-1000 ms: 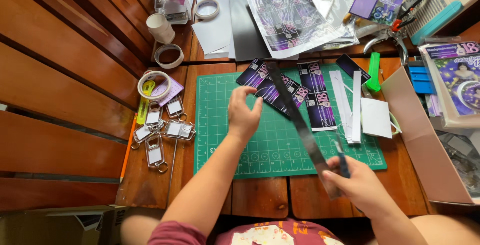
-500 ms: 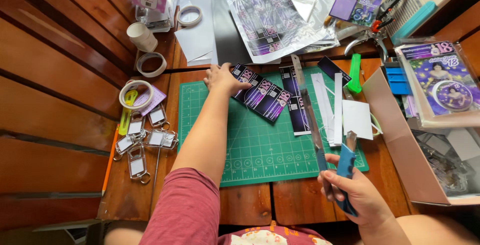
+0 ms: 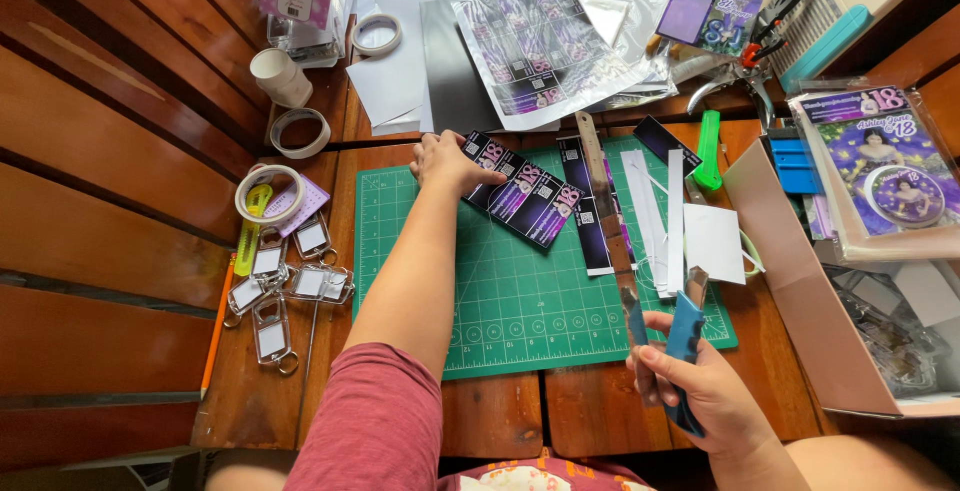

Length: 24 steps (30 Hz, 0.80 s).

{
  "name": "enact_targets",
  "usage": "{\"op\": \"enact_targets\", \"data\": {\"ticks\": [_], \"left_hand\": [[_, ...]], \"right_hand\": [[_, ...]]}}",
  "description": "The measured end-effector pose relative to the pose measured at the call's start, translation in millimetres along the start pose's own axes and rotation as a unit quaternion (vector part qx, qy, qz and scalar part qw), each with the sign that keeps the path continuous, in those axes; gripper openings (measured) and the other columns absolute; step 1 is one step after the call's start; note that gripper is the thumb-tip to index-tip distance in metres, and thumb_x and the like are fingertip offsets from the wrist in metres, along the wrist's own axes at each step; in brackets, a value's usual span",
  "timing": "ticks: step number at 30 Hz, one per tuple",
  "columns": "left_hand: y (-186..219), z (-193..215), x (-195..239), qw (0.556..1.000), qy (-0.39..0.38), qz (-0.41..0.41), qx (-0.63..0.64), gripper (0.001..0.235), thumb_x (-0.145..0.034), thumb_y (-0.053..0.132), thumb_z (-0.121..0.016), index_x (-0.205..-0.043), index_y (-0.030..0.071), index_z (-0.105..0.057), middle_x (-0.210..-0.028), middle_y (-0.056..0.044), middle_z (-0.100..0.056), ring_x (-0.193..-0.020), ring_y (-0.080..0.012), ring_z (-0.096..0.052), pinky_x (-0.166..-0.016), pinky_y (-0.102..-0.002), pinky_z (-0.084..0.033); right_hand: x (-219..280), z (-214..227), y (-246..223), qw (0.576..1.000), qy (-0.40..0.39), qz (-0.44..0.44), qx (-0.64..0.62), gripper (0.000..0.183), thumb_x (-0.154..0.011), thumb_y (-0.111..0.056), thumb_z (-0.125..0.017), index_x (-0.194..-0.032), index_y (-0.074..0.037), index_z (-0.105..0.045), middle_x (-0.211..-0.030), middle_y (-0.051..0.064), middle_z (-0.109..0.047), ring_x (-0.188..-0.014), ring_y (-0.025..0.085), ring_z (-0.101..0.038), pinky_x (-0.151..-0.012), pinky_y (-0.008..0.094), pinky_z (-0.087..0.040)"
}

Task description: The person uses a ruler and a utility knife to cut a sheet of printed paper into smaller rectangular pieces on a green cutting mat. They align the ruler, score the paper, and separate the cut sections, repeating the process for multiple pieces.

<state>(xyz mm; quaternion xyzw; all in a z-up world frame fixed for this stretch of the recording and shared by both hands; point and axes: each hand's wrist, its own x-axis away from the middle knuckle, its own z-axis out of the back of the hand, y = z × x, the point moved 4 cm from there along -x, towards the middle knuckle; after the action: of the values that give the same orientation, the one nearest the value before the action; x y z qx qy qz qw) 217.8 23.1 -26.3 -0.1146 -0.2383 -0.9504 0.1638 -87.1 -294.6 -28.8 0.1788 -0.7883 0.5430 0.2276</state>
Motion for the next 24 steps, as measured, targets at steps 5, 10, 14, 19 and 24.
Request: {"op": "enact_targets", "data": {"ticks": [5, 10, 14, 19, 24], "left_hand": [[-4.2, 7.8, -8.4, 0.999, 0.015, 0.022, 0.028, 0.08, -0.058, 0.051, -0.097, -0.121, 0.025, -0.054, -0.134, -0.005, -0.057, -0.131, -0.028, -0.048, -0.109, -0.043, -0.034], [11.7, 51.8, 25.6, 0.994, 0.035, -0.065, 0.083, 0.022, -0.074, 0.024, -0.063, -0.095, 0.025, -0.058, -0.099, 0.0, -0.069, -0.095, -0.0255, -0.064, -0.079, -0.041, -0.048], [55.9, 89.4, 91.6, 0.977, 0.039, -0.156, 0.14, 0.011, -0.079, 0.02, -0.06, -0.09, 0.023, -0.057, -0.088, 0.004, -0.065, -0.081, -0.0168, -0.058, -0.072, -0.035, -0.045], [98.3, 92.4, 146.9, 0.915, 0.07, -0.359, 0.173, 0.017, -0.085, 0.016, -0.074, -0.088, 0.023, -0.058, -0.089, 0.006, -0.07, -0.069, -0.0144, -0.06, -0.06, -0.034, -0.045], [116.6, 93.4, 185.4, 0.823, 0.143, -0.537, 0.119, 0.02, -0.086, 0.004, -0.07, -0.091, 0.017, -0.055, -0.089, 0.0, -0.065, -0.077, -0.021, -0.062, -0.056, -0.036, -0.045]], "right_hand": [[0.1, 3.5, -0.9, 1.0, 0.009, 0.0, 0.005, 0.05, -0.088, -0.009, -0.069, -0.137, -0.006, -0.06, -0.072, 0.024, -0.065, -0.059, 0.03, -0.06, -0.05, 0.041, -0.043], [-0.4, 7.8, -0.9, 1.0, 0.009, 0.014, -0.008, 0.05, -0.088, -0.007, -0.069, -0.137, -0.005, -0.057, -0.07, 0.027, -0.064, -0.058, 0.03, -0.059, -0.05, 0.04, -0.041], [3.5, 7.6, -8.2, 0.997, -0.009, 0.073, 0.002, 0.046, -0.088, -0.005, -0.068, -0.134, -0.003, -0.06, -0.067, 0.023, -0.063, -0.054, 0.028, -0.059, -0.046, 0.04, -0.045], [-1.5, 17.0, -6.1, 0.996, 0.023, 0.09, -0.009, 0.045, -0.088, -0.007, -0.066, -0.132, -0.007, -0.058, -0.046, 0.012, -0.044, -0.061, 0.031, -0.062, -0.047, 0.041, -0.041], [-10.5, 29.0, 0.4, 0.989, 0.025, 0.135, -0.047, 0.045, -0.091, -0.005, -0.064, -0.135, -0.008, -0.056, -0.05, 0.009, -0.043, -0.073, 0.032, -0.067, -0.05, 0.04, -0.047]]}}
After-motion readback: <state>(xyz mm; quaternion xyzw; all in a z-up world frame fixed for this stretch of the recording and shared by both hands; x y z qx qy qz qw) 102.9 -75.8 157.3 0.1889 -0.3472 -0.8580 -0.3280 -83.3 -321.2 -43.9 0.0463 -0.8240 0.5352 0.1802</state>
